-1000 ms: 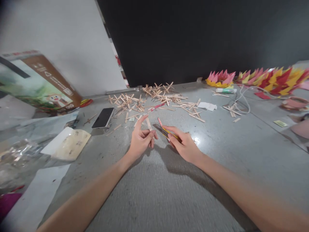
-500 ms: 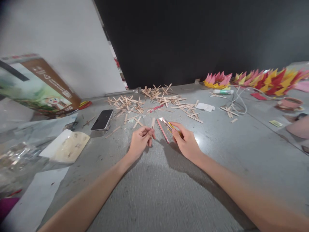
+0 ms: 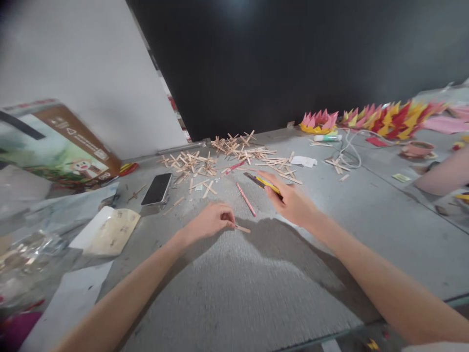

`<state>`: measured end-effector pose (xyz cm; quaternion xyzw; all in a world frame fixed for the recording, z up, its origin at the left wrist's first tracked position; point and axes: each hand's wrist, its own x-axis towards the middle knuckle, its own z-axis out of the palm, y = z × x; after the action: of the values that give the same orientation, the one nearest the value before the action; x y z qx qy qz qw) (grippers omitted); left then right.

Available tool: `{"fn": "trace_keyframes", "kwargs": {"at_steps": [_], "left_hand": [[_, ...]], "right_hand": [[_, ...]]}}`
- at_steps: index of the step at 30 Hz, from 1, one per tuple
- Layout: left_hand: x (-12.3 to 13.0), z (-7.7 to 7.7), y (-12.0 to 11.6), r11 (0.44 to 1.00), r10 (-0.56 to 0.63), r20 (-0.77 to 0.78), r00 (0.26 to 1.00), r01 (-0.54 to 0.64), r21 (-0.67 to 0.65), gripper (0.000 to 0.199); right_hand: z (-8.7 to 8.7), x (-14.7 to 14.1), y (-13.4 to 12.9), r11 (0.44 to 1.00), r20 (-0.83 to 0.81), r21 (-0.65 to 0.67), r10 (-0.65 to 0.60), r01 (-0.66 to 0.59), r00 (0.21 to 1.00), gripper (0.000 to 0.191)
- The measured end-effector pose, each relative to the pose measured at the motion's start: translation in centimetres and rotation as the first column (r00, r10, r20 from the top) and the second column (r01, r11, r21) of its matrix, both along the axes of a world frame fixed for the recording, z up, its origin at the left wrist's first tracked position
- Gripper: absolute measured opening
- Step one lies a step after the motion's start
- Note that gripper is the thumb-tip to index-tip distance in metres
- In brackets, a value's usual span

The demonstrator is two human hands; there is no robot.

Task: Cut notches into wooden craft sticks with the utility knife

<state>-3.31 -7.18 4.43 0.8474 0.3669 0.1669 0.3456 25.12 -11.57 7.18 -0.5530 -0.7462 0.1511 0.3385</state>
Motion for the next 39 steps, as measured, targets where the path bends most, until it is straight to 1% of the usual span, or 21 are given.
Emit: {"fn": "trace_keyframes", "kwargs": {"at_steps": [2,5,8,11,13,16,20,24,29,34,39], "left_hand": [[-0.1,-0.6,-0.1,0.999,0.008,0.042,0.999,-0.01,0.051,0.012],[-0.2,-1.4,-0.2,0.999,0.033,0.112,0.993,-0.037,0.034,0.012],[-0.3,-2.2,0.0,1.0,0.022,0.169,0.985,-0.025,0.015,0.009],[-0.4,-2.5,0.1,1.0,-0.003,0.174,0.985,-0.002,0.03,0.009],[-0.5,-2.4,0.1,0.999,-0.018,0.164,0.986,0.01,0.049,0.011],[-0.5,-2.1,0.0,0.997,-0.032,0.138,0.99,0.022,0.076,0.012],[-0.7,-1.8,0.0,0.996,-0.012,0.113,0.993,0.002,0.087,0.013],[-0.8,-1.9,0.1,0.995,0.004,0.106,0.994,-0.015,0.102,0.007],[-0.7,-1.9,0.1,0.997,0.007,0.075,0.997,-0.013,0.074,0.006],[-0.8,-2.1,0.3,0.999,0.011,0.084,0.996,-0.015,0.05,0.01],[-0.8,-2.3,0.3,1.0,0.01,0.096,0.995,-0.013,0.028,0.011]], "right_hand": [[1.1,0.0,-0.7,0.996,0.08,-0.042,0.081,-0.078,0.994,0.052],[2.0,-0.3,-1.8,0.963,0.186,-0.17,0.241,-0.21,0.953,0.047],[1.9,-0.6,-2.7,0.92,0.259,-0.272,0.352,-0.282,0.899,0.043],[1.4,-0.6,-3.3,0.897,0.318,-0.313,0.409,-0.313,0.855,0.044],[1.1,-0.5,-3.4,0.892,0.355,-0.323,0.424,-0.316,0.833,0.045],[1.0,-0.3,-3.6,0.899,0.378,-0.309,0.415,-0.31,0.827,0.045],[0.9,-0.3,-3.6,0.901,0.397,-0.292,0.419,-0.32,0.817,0.046],[0.8,-0.5,-3.4,0.9,0.415,-0.278,0.429,-0.337,0.802,0.045],[0.8,-0.7,-3.1,0.898,0.442,-0.253,0.438,-0.36,0.783,0.046],[0.6,-0.8,-2.8,0.892,0.453,-0.226,0.451,-0.39,0.769,0.046],[0.4,-0.7,-2.5,0.895,0.458,-0.24,0.446,-0.376,0.769,0.046]]}}
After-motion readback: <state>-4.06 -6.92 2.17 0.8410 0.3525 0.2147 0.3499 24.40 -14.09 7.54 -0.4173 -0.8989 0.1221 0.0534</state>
